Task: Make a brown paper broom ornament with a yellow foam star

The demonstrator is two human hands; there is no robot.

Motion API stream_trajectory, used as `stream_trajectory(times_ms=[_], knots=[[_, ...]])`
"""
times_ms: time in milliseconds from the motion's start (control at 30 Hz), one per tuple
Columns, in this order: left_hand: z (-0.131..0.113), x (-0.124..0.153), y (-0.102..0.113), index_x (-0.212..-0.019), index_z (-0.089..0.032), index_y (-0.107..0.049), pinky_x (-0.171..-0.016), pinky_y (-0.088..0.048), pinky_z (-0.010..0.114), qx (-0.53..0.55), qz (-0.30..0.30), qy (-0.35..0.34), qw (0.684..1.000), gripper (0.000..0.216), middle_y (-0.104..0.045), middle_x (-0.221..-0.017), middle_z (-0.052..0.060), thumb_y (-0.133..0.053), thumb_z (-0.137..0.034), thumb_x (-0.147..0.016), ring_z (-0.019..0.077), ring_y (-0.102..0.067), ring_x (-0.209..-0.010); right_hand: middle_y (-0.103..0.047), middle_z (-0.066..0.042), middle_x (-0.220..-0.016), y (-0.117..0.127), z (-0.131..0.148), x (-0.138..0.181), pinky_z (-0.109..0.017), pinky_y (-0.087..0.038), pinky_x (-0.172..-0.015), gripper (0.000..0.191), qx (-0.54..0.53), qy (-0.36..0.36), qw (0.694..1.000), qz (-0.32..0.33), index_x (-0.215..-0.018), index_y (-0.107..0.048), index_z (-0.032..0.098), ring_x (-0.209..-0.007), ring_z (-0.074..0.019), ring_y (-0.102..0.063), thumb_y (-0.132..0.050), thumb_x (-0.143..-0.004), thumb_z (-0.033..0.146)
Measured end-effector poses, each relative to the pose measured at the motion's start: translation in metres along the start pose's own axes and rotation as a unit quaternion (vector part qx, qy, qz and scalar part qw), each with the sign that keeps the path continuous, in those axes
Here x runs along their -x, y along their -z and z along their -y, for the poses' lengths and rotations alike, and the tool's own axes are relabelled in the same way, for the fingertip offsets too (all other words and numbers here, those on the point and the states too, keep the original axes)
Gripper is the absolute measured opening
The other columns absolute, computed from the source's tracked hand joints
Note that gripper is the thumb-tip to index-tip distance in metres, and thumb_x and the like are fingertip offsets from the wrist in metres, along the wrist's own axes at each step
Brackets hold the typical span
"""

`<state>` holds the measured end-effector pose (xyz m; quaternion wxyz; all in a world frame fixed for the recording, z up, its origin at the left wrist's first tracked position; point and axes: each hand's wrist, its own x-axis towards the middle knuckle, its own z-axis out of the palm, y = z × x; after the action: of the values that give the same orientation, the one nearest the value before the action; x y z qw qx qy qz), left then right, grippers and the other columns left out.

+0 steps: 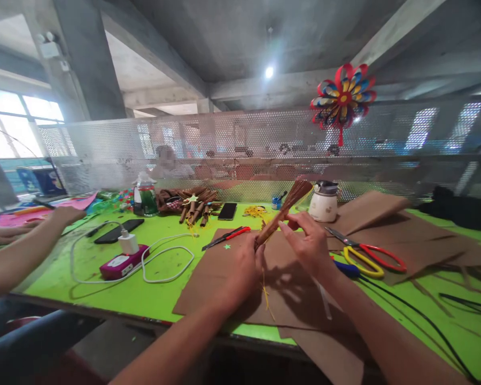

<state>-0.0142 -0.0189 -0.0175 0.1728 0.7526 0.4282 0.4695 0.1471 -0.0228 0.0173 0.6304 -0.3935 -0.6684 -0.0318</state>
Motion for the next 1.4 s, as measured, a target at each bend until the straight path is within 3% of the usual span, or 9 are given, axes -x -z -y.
stream_trajectory(times_ms=[167, 467, 633, 767, 833, 900, 1067, 1300, 1400], knots=[[0.001, 0.001, -0.002, -0.111, -0.022, -0.053, -0.082, -0.040, 0.034, -0.023, 0.016, -0.023, 0.999, 0.024, -0.063, -0.101, 0.009, -0.044, -0.026, -0.089, 0.0231, -0.058, -0.092, -0.063, -0.004, -0.077, -0.002, 0.002, 0.002, -0.030, -0.046, -0.068, 0.020, -0.126, -0.117, 0.984, 0.037, -0.080, -0.064, 0.017, -0.071, -0.0164, -0.057, -0.063, -0.080, 0.037], [-0.002, 0.000, -0.001, -0.100, -0.022, -0.058, -0.078, -0.040, 0.033, -0.011, 0.007, 0.003, 1.000, 0.016, -0.063, -0.089, 0.008, -0.049, -0.026, -0.087, 0.0227, -0.058, -0.081, -0.067, -0.004, -0.078, -0.007, 0.005, 0.010, -0.030, -0.047, -0.069, 0.021, -0.073, -0.085, 0.994, 0.016, -0.085, -0.068, 0.018, -0.071, -0.0167, -0.059, -0.062, -0.081, 0.038], [-0.002, 0.000, 0.001, -0.104, -0.021, -0.056, -0.073, -0.038, 0.031, -0.057, 0.013, -0.010, 0.998, 0.020, -0.064, -0.088, 0.008, -0.044, -0.025, -0.089, 0.0227, -0.058, -0.080, -0.064, -0.004, -0.071, -0.003, -0.016, 0.005, -0.028, -0.046, -0.061, 0.031, -0.062, -0.120, 0.990, -0.039, -0.083, -0.068, 0.016, -0.064, -0.0152, -0.057, -0.057, -0.083, 0.045], [0.001, -0.003, 0.003, -0.108, -0.021, -0.055, -0.071, -0.038, 0.030, -0.066, 0.003, 0.003, 0.998, 0.022, -0.064, -0.089, 0.008, -0.044, -0.027, -0.090, 0.0220, -0.058, -0.079, -0.064, -0.005, -0.067, 0.015, -0.053, -0.016, -0.028, -0.046, -0.056, 0.038, -0.027, -0.171, 0.980, -0.094, -0.079, -0.067, 0.012, -0.058, -0.0146, -0.057, -0.053, -0.083, 0.048], [0.004, -0.005, 0.003, -0.109, -0.020, -0.054, -0.070, -0.038, 0.030, -0.091, 0.000, 0.007, 0.996, 0.023, -0.064, -0.088, 0.008, -0.044, -0.028, -0.090, 0.0218, -0.059, -0.078, -0.064, -0.006, -0.063, 0.031, -0.073, -0.024, -0.028, -0.045, -0.051, 0.040, 0.027, -0.204, 0.978, 0.041, -0.079, -0.067, 0.011, -0.054, -0.0147, -0.056, -0.048, -0.083, 0.047], [0.006, -0.008, 0.003, -0.109, -0.020, -0.054, -0.070, -0.038, 0.030, -0.126, -0.004, 0.008, 0.992, 0.024, -0.064, -0.087, 0.007, -0.044, -0.030, -0.090, 0.0217, -0.059, -0.078, -0.064, -0.004, -0.058, 0.051, -0.087, -0.025, -0.027, -0.044, -0.051, 0.030, 0.059, -0.215, 0.967, 0.123, -0.071, -0.068, 0.014, -0.052, -0.0152, -0.056, -0.058, -0.075, 0.041], [0.009, -0.010, 0.002, -0.106, -0.019, -0.054, -0.071, -0.039, 0.030, -0.154, -0.022, -0.008, 0.988, 0.022, -0.064, -0.091, 0.009, -0.042, -0.030, -0.091, 0.0220, -0.059, -0.080, -0.061, 0.002, -0.050, 0.089, -0.090, 0.009, -0.026, -0.039, -0.052, 0.007, 0.141, -0.211, 0.931, 0.261, -0.055, -0.066, 0.019, -0.049, -0.0151, -0.052, -0.069, -0.050, 0.015], [0.015, -0.006, 0.001, -0.104, -0.019, -0.054, -0.071, -0.040, 0.030, -0.173, -0.042, -0.014, 0.984, 0.023, -0.064, -0.090, 0.010, -0.040, -0.033, -0.092, 0.0219, -0.060, -0.078, -0.067, -0.009, -0.080, 0.086, -0.094, 0.042, -0.031, -0.041, -0.066, 0.032, 0.294, -0.128, 0.892, 0.319, -0.077, -0.071, 0.018, -0.075, -0.0242, -0.060, -0.057, -0.053, 0.005], [0.015, -0.007, 0.000, -0.108, -0.019, -0.053, -0.074, -0.040, 0.031, -0.187, -0.051, -0.009, 0.981, 0.025, -0.064, -0.093, 0.011, -0.039, -0.033, -0.093, 0.0226, -0.060, -0.083, -0.069, -0.009, -0.087, 0.089, -0.078, 0.036, -0.033, -0.044, -0.070, 0.031, 0.272, -0.113, 0.907, 0.300, -0.085, -0.072, 0.020, -0.081, -0.0259, -0.061, -0.060, -0.058, 0.011]])
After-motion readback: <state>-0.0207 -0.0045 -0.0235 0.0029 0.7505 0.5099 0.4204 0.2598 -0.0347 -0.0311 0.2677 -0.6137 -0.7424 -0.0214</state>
